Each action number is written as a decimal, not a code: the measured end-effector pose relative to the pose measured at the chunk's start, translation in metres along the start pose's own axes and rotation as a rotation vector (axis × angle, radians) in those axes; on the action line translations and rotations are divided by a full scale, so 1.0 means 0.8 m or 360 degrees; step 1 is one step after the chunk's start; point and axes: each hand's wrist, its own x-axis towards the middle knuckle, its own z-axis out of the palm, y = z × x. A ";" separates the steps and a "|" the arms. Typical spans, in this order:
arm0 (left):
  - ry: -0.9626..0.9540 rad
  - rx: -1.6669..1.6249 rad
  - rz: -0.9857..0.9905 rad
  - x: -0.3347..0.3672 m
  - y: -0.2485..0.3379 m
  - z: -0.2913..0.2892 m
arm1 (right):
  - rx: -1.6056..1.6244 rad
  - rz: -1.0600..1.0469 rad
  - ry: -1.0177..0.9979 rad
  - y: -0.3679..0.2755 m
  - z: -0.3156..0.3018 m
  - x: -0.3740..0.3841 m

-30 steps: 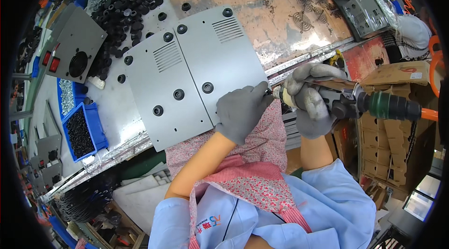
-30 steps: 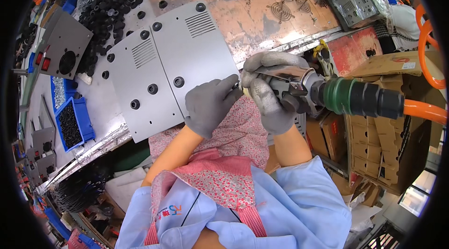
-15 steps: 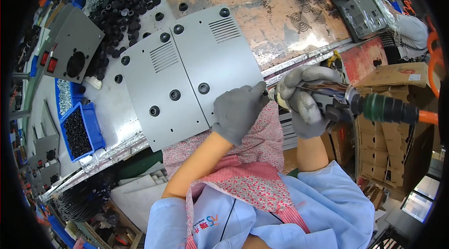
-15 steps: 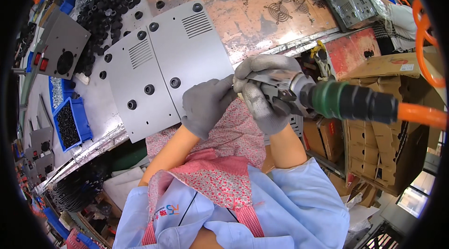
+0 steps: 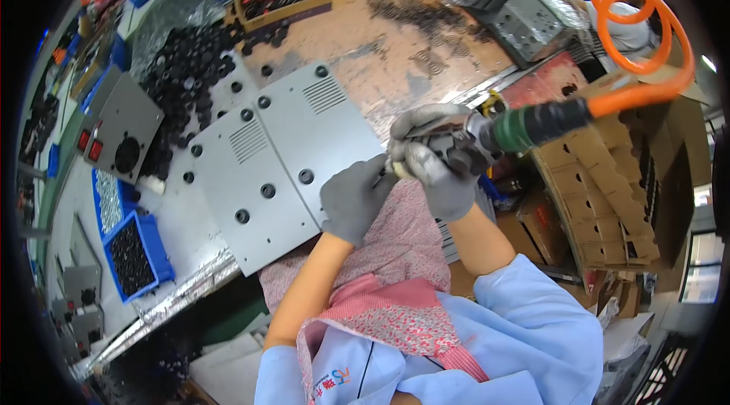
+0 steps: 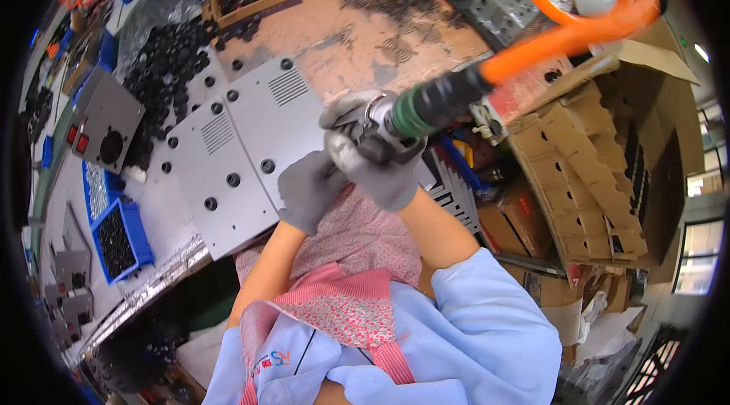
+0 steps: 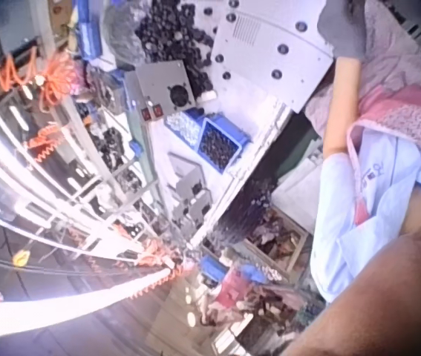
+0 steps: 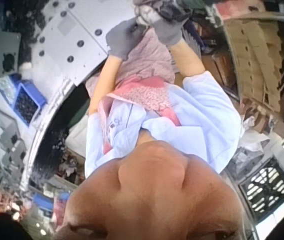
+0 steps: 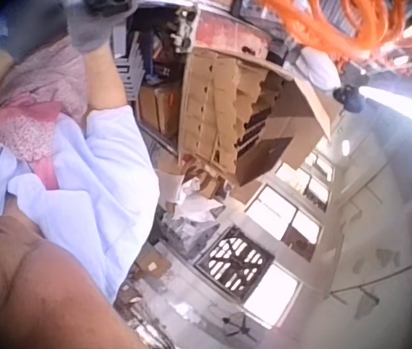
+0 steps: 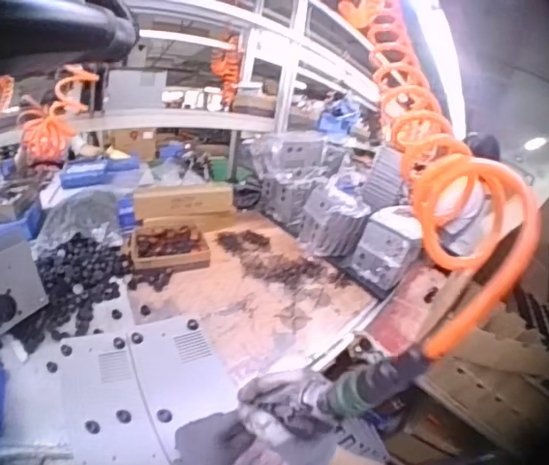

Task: Assembling electronic power supply units by screwing together metal casings and attaching fans and circuit boards using an electric screwdriver.

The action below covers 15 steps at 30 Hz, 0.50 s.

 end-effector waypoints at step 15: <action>-0.0224 -0.2358 -0.0936 -0.039 0.011 -0.065 | 0.0143 -0.0567 -0.0476 -0.036 0.034 -0.020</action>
